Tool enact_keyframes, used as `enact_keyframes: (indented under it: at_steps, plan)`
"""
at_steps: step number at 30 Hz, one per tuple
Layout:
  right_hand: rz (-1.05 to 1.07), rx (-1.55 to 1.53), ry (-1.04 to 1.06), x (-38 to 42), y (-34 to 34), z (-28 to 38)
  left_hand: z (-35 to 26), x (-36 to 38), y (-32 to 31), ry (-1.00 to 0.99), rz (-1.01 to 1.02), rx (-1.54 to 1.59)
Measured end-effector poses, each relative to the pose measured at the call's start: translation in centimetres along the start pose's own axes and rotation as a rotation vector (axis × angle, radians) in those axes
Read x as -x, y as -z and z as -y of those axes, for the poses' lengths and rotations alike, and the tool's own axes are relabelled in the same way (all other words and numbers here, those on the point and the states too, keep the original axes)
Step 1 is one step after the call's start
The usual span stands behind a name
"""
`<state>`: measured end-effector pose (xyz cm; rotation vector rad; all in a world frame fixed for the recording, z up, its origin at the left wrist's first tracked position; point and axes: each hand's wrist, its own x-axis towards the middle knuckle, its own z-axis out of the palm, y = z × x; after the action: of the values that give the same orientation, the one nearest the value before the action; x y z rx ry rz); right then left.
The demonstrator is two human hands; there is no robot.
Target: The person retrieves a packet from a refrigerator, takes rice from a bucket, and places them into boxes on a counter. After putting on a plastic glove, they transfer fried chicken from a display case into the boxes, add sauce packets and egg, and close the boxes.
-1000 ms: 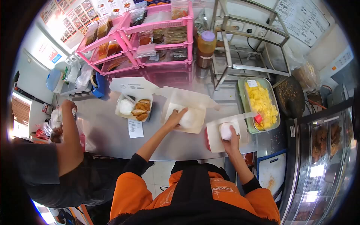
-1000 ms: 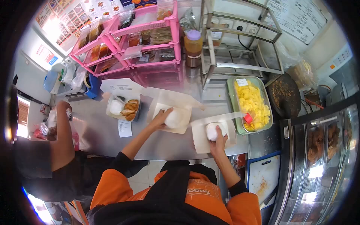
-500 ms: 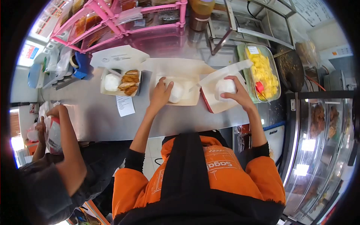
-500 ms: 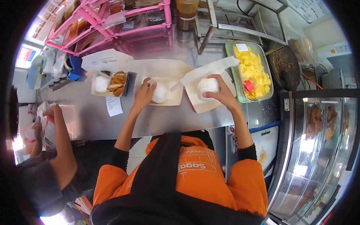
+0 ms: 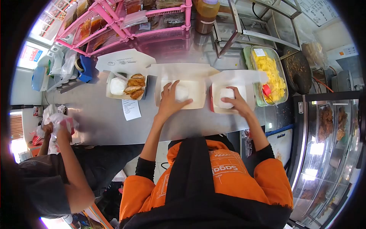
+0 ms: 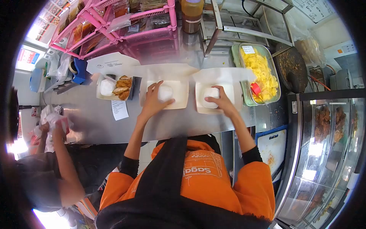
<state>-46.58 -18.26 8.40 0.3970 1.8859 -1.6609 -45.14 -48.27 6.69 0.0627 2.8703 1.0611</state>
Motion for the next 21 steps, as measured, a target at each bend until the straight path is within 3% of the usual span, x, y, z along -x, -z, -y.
enact_keyframes:
  at_steps: [4, 6, 9, 12, 15, 19, 21]
  plan:
    - [0.005, -0.222, -0.045, 1.3, -2.4, 0.5, -1.5, 0.1, 0.2, 0.054, 0.082, 0.015]
    - [0.03, -0.035, 0.085, 1.1, -1.9, 1.0, -1.2, -0.2, 0.0, 0.086, 0.02, 0.074]
    - [0.097, 0.35, 0.257, 0.7, -0.3, 1.8, -2.2, 0.3, -0.7, -0.103, -0.301, -0.298]
    - [0.155, 0.522, 0.361, -0.2, 0.5, 0.2, -4.3, 1.0, -1.1, -0.343, -0.285, -0.245]
    - [0.06, 0.564, 0.291, -1.1, 0.0, -1.6, -6.0, 2.0, -2.9, -0.631, -0.005, -0.155]
    - [-0.227, 0.868, 0.211, 1.9, -1.4, 0.7, -8.9, 2.2, -3.2, -0.394, 0.084, -0.049]
    - [-0.397, 0.743, 0.351, 2.9, -1.9, -0.2, -9.6, 1.8, -3.0, -0.292, 0.187, 0.042]
